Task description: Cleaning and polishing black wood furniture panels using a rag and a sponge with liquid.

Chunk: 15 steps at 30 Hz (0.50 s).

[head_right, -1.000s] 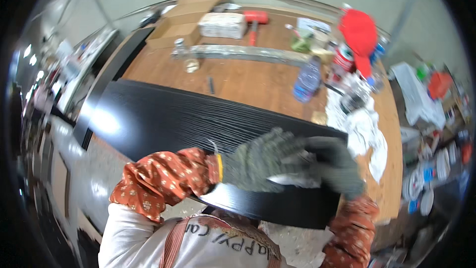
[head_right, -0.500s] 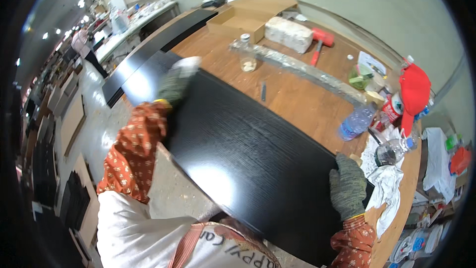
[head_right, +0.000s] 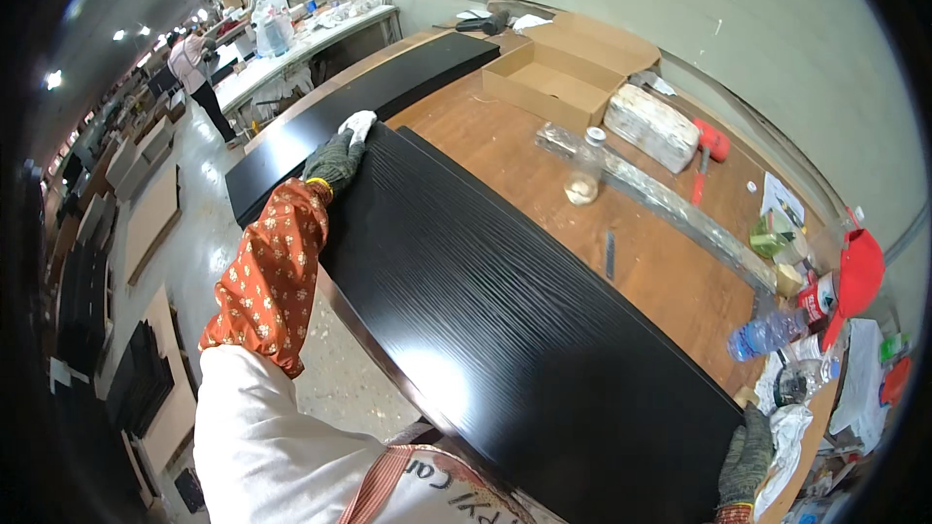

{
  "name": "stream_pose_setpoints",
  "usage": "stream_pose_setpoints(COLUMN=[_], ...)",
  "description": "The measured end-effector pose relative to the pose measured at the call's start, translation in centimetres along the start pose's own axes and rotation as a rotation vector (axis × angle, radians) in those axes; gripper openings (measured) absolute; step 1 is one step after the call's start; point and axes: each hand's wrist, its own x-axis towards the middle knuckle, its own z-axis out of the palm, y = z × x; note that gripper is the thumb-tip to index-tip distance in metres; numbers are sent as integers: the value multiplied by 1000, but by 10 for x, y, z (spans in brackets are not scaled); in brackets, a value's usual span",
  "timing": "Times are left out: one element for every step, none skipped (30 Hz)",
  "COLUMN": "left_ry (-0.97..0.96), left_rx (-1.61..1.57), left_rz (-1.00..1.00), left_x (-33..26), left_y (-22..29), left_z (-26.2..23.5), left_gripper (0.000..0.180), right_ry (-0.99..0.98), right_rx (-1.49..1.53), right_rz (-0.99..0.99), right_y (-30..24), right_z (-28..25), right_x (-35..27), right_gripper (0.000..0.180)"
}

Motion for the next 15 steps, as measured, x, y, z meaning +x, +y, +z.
stream_pose_setpoints(left_ry=[-42, -76, 206, 88, 23, 150, 128, 124, 75, 24, -31, -84, -137, -209, -69], left_rx=[4, 40, 112, 115, -67, -56, -404, -407, -319, -241, -180, -117, -52, -172, -179], left_rz=[7, -22, 313, 616, 790, 1023, 1107, 1102, 1020, 940, 874, 816, 758, 446, 347], left_x=[11, 0, 9, -1, -22, -63, -98, -90, -80, -70, -59, -42, -23, 3, 15], left_y=[30, 58, 49, 131, 170, 183, 195, 180, 157, 131, 107, 83, 62, 37, 15], left_z=[10, -7, 42, -3, -11, -31, -35, -40, -46, -54, -57, -58, -58, -66, -41], left_gripper=[49, 49, 44, 41, 41, 46, 43, 43, 43, 44, 45, 47, 49, 47, 38], right_ry=[28, 12, 32, 49, 20, -4, -34, -40, -68, -99, -111, -101, -92, -103, -92], right_rx=[55, 48, -58, -192, -162, -121, -43, -45, 10, 59, 40, 17, -5, -9, 3], right_rz=[160, 158, 96, 71, 46, 23, -11, -13, -37, -55, -40, -34, -27, -26, -15], right_y=[-16, -33, -52, -70, -99, -140, -171, -196, -215, -227, -228, -225, -225, -230, -237], right_z=[0, 5, 17, 20, 31, 39, 53, 65, 77, 84, 83, 83, 84, 87, 91], right_x=[0, 8, 20, 25, 45, 69, 92, 109, 126, 135, 135, 135, 134, 137, 140], right_gripper=[38, 38, 37, 37, 36, 35, 34, 34, 34, 34, 34, 34, 33, 33, 33])
